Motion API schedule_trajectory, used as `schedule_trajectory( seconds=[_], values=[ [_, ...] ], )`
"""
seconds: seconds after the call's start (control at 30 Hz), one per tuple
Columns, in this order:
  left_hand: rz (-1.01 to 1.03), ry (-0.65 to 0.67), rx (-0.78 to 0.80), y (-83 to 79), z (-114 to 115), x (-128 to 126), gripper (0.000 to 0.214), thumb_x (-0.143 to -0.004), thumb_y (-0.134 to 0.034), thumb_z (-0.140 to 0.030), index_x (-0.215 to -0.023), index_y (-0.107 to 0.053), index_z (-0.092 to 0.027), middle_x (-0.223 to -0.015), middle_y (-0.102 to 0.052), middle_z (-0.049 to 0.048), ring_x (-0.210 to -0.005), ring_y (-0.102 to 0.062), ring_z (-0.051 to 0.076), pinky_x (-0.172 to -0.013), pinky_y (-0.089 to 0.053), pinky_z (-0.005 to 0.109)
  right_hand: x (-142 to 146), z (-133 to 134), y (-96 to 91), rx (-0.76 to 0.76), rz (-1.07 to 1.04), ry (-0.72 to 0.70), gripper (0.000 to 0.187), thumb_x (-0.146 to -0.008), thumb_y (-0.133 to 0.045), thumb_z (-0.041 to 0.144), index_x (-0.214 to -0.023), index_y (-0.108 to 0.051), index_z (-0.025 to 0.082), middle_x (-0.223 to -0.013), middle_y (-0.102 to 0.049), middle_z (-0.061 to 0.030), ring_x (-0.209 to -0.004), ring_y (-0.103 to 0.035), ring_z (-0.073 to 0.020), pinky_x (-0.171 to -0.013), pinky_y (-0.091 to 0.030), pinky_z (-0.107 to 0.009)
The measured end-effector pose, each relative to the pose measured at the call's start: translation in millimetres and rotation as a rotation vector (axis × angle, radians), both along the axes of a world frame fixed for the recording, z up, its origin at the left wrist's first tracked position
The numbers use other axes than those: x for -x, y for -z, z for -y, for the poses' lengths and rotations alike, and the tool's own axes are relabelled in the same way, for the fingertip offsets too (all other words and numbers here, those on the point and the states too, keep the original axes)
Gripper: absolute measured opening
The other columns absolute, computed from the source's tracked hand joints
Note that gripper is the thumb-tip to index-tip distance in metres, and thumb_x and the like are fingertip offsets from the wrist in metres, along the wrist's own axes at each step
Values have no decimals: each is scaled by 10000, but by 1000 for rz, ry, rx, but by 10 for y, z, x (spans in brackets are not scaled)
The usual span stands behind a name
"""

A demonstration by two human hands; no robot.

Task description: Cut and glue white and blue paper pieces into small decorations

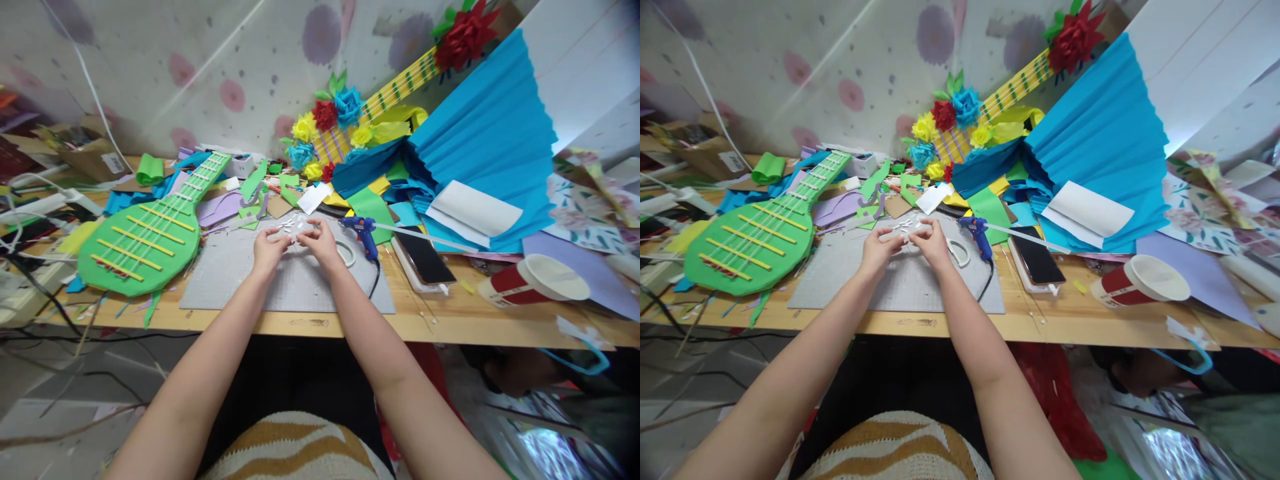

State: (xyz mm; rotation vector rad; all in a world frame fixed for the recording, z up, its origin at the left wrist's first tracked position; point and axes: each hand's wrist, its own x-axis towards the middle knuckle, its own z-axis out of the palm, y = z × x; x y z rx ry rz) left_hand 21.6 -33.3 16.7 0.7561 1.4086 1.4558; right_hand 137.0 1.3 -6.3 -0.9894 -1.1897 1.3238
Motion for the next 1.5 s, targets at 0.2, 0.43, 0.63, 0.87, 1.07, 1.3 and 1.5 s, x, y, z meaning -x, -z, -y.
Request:
schedule_trajectory(
  seconds=[0.2, 0.43, 0.63, 0.87, 1.07, 1.3, 1.5],
  values=[
    [-12, -26, -5, 36, -26, -5, 443, -564, -699, -144, -844, -358, -188, -591, -630, -13, -572, -624, 137, -604, -466, 262, 9, 24, -36, 9, 7, -6, 487, -546, -680, 252, -938, -393, 219, -624, -595, 77, -591, -584, -106, -579, -496, -253],
    [25, -42, -10, 48, -55, -24, 481, -570, -680, -106, -809, -276, -212, -584, -622, -39, -542, -612, 127, -619, -481, 280, 1, 26, -53, 52, -31, -25, 513, -527, -686, 253, -939, -383, 217, -622, -604, 79, -599, -594, -106, -576, -483, -243],
    [60, -25, -9, 15, -62, -44, 507, -572, -682, -92, -806, -251, -219, -588, -627, -33, -534, -611, 127, -616, -485, 284, -12, 24, -77, 69, -28, -11, 517, -526, -681, 250, -942, -377, 215, -634, -604, 75, -616, -602, -114, -584, -479, -248],
    [89, -70, 65, 51, -58, -50, 480, -604, -670, -59, -827, -272, -210, -606, -618, -24, -549, -615, 125, -591, -491, 271, 14, 20, -6, -26, 141, 36, 413, -607, -628, 282, -947, -403, 219, -686, -595, 63, -654, -591, -110, -664, -492, -272],
    [267, -157, 36, 119, -76, 33, 470, -622, -668, -47, -853, -291, -207, -654, -615, -19, -572, -625, 116, -606, -515, 262, -193, 78, -255, -125, 887, 191, 234, -755, -471, 220, -985, -507, 197, -883, -644, -25, -844, -598, -156, -791, -447, -303],
    [337, -167, -15, 156, -55, 85, 501, -601, -687, -59, -872, -293, -206, -669, -608, -17, -587, -634, 130, -648, -527, 296, -462, 243, -531, -6, 1640, 2, 352, -743, -446, 135, -1069, -548, 51, -1079, -590, -216, -1012, -563, -286, -800, -428, -343],
    [334, -168, -113, 207, -24, 72, 506, -584, -702, -88, -828, -278, -217, -645, -610, -40, -569, -628, 119, -679, -522, 317, -420, 332, -358, -76, 1725, 21, 472, -750, -503, 334, -1084, -527, 2, -1066, -579, -242, -1048, -539, -301, -835, -413, -332]
  ],
)
